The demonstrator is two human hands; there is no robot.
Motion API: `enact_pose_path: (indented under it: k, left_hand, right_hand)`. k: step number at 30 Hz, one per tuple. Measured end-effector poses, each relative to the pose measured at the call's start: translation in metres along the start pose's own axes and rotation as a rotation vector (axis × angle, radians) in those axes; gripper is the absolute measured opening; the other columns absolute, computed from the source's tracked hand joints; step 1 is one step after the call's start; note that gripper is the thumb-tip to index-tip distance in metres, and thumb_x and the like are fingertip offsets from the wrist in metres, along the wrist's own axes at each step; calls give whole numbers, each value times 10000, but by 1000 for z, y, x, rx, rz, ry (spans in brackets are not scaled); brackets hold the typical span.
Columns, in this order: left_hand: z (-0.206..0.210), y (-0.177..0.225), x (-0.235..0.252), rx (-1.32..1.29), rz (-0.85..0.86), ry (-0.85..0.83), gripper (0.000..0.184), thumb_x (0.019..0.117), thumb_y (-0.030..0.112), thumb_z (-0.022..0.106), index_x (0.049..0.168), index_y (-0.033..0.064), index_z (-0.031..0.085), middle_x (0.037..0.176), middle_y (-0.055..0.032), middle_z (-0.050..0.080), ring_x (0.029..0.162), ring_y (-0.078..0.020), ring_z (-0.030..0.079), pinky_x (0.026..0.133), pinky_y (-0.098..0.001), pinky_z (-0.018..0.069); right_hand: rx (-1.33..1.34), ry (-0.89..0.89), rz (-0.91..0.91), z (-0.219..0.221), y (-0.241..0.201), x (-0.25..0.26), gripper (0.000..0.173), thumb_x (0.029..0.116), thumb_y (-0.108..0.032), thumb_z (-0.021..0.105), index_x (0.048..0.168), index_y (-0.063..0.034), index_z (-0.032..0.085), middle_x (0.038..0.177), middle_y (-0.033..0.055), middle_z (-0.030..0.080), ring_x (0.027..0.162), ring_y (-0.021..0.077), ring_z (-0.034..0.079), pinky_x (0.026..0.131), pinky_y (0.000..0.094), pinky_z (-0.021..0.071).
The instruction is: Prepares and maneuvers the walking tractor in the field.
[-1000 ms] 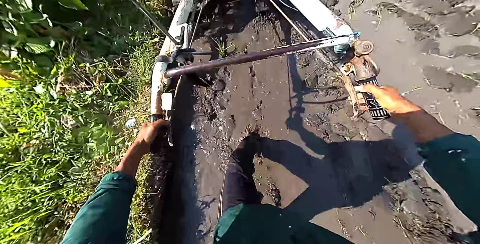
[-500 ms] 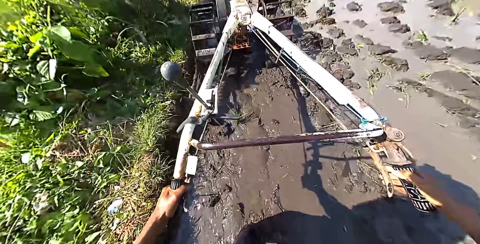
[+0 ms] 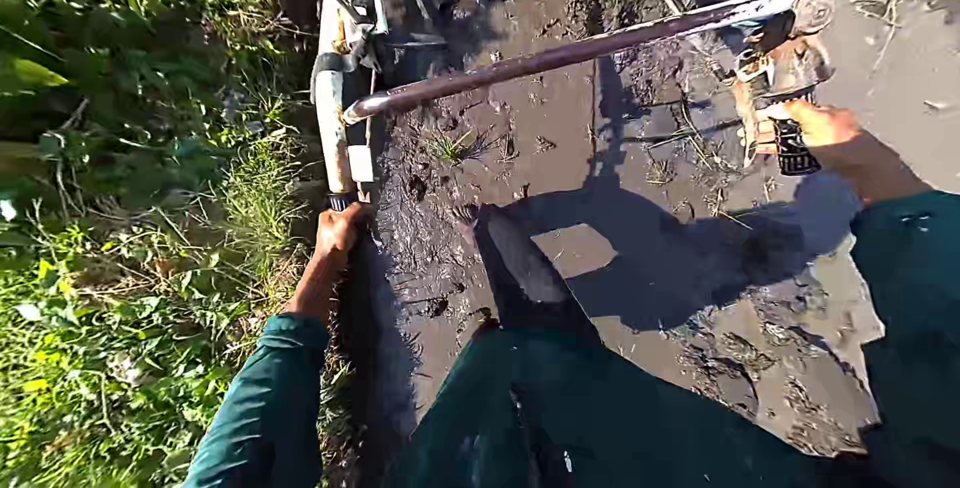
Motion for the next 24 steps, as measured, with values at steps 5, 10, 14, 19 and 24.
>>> enact_pose_path:
  k: [5,10,14,19,24]
  left_hand:
    - [19,66,74,4,8,10,240,972,275,642,931,39,616,734,-9,579,615,-97,548,599,-340,501]
    - [22,127,150,0,-14,16,222,972,278,625,982,57,646,786,-9,650,666,-103,624,636,-361,557]
    - [25,196,207,-5,20,33,163,898,166,627,1009,47,620,765,46,633,661,-42,629,639,-270,560]
    - [37,270,282,-94,36,26,120,821,165,620,907,82,625,686,89,627,602,-9,617,589,-230,548]
    - [43,348,357,-19,0,-40,144,856,164,670,896,28,651,715,15,592,642,-68,573,654,-303,500]
  right_hand:
    - [23,86,50,13,-55,93,457,1045,-404,472,1321,-48,552,1149,91,609,938,144,605,860,382,521]
    - [76,69,113,26,-117,175,423,1061,-399,425,1333,-103,554,1168,34,639,956,101,639,853,338,547]
    - [29,13,12,24,-150,246,416,1040,-406,474,1259,-73,592,1084,61,632,902,117,610,829,364,526]
    - [-41,11,1,36,-221,342,401,1021,-203,504,1345,33,521,1200,175,594,1013,177,580,931,424,486]
    - [-96,54,-9,64,-341,378,436,1046,-152,463,1378,129,457,1290,274,552,1112,239,563,1000,431,456]
Point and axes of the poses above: each hand's wrist, its own x-axis towards the middle knuckle, its own z-axis out of the palm, y = z × x, the point moved 1 cm from there along x, towards the middle knuckle
